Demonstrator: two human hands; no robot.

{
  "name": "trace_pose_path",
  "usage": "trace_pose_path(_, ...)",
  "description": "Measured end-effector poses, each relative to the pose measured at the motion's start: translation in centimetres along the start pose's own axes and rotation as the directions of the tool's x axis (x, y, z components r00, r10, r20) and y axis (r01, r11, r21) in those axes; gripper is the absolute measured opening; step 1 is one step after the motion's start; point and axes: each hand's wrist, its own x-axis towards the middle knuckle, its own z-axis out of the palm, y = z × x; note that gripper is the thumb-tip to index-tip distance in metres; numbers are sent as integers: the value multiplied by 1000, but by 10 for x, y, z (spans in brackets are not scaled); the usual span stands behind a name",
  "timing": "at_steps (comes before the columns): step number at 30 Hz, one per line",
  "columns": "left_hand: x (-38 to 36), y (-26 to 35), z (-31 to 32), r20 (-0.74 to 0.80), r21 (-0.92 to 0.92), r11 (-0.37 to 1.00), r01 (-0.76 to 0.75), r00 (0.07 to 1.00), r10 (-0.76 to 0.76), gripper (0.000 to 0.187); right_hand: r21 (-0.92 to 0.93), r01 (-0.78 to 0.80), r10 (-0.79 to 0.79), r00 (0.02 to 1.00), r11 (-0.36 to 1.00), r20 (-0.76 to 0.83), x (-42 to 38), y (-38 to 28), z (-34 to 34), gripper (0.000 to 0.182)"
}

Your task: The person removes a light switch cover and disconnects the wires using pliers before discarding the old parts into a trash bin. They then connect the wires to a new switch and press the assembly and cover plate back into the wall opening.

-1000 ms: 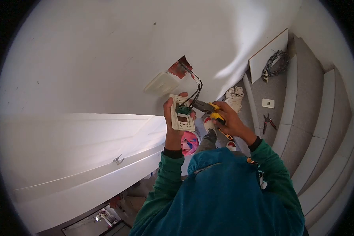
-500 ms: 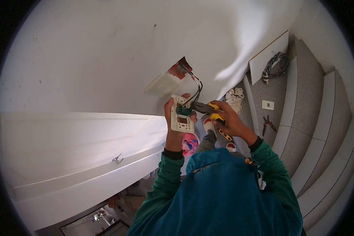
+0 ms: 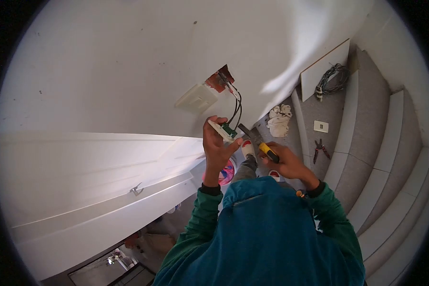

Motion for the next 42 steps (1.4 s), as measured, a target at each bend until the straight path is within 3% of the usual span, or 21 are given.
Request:
trace_pose_path(2, -1, -5, 0, -8, 27, 999, -31, 999, 31, 84, 19, -6, 5, 999, 1000, 41, 3, -4, 0, 29)
trace_pose_path(5, -6, -9, 1, -50, 80, 993, -84, 995, 88, 83, 12, -152, 151, 987, 988, 61, 2, -15, 0, 30)
trace_pose_path(7, -7, -11, 0, -90, 97, 990, -105, 989, 114, 81, -203, -116, 89, 987, 972, -137, -7, -17, -1, 31)
trace_pose_path(8, -6, -13, -1, -43, 390, 879, -273, 949, 314, 76, -211, -115, 88, 988, 971, -130, -8, -21, -5, 31)
trace_pose_path(9, -6, -15, -2, 63, 636, 658, -403, 877, 476, 72, -156, -130, 115, 988, 979, -102, -10, -28, -9, 31)
trace_pose_path(12, -9, -38, -3, 78, 707, 514, -486, 775, 627, 64, -110, -161, 160, 987, 981, -14, -6, -57, -18, 30)
trace_pose_path(14, -12, -44, -2, 127, 725, 458, -514, 753, 645, 60, -117, -176, 181, 983, 977, 37, 5, -66, -20, 29)
trace_pose_path(15, -12, -46, -2, 172, 742, 398, -539, 728, 664, 57, -194, -168, 188, 978, 966, 91, 13, -67, -22, 33)
trace_pose_path(18, -10, -55, -3, 98, 718, 446, -534, 711, 696, 41, -317, -129, 184, 971, 940, 152, 23, -63, -25, 38)
trace_pose_path(23, -10, -57, -7, 81, 693, 457, -558, 690, 719, 43, -401, -102, 194, 961, 910, 196, 34, -80, -26, 38)
trace_pose_path(28, -9, -48, -2, 41, 688, 486, -539, 697, 716, 51, -482, -259, 393, 897, 837, 202, 44, -96, -23, 37)
trace_pose_path(29, -19, -37, 5, -201, 510, 785, -351, 839, 506, 57, -494, -258, 399, 894, 830, 204, 41, -91, -21, 37)
trace_pose_path(30, -24, -31, 10, -366, 241, 962, -128, 906, 213, 65, -507, -217, 348, 920, 834, 180, 37, -78, -20, 36)
trace_pose_path(31, -33, -92, 2, -425, -302, 943, 138, 866, -263, 76, -521, -175, 293, 943, 836, 154, 35, -72, -20, 35)
trace_pose_path(32, -31, -84, -1, -428, -313, 941, 131, 865, -263, 76, -532, -173, 296, 942, 829, 155, 35, -74, -21, 35)
trace_pose_path(33, -30, -61, -11, 66, -770, 503, 392, 833, -549, 76, -539, -167, 288, 946, 825, 148, 35, -76, -19, 34)
trace_pose_path(34, -30, -38, -14, 599, -782, -143, 606, 670, -439, 77, -545, -159, 280, 949, 823, 145, 34, -77, -17, 33)
trace_pose_path(35, -22, -21, -3, 537, -786, -1, 618, 682, -497, 77, -553, -154, 284, 946, 819, 156, 33, -75, -16, 33)
trace_pose_path(39, 11, -30, 24, 351, -911, -49, 410, 706, -616, 63, -588, -132, 246, 962, 798, 119, 30, -71, -17, 30)
trace_pose_path(41, 17, -51, 36, 146, -975, 28, 222, 724, -674, 55, -586, -157, 276, 953, 795, 120, 29, -70, -20, 30)
trace_pose_path(42, 18, -49, 40, 148, -975, 24, 222, 724, -673, 55, -590, -129, 239, 965, 797, 112, 29, -65, -23, 29)
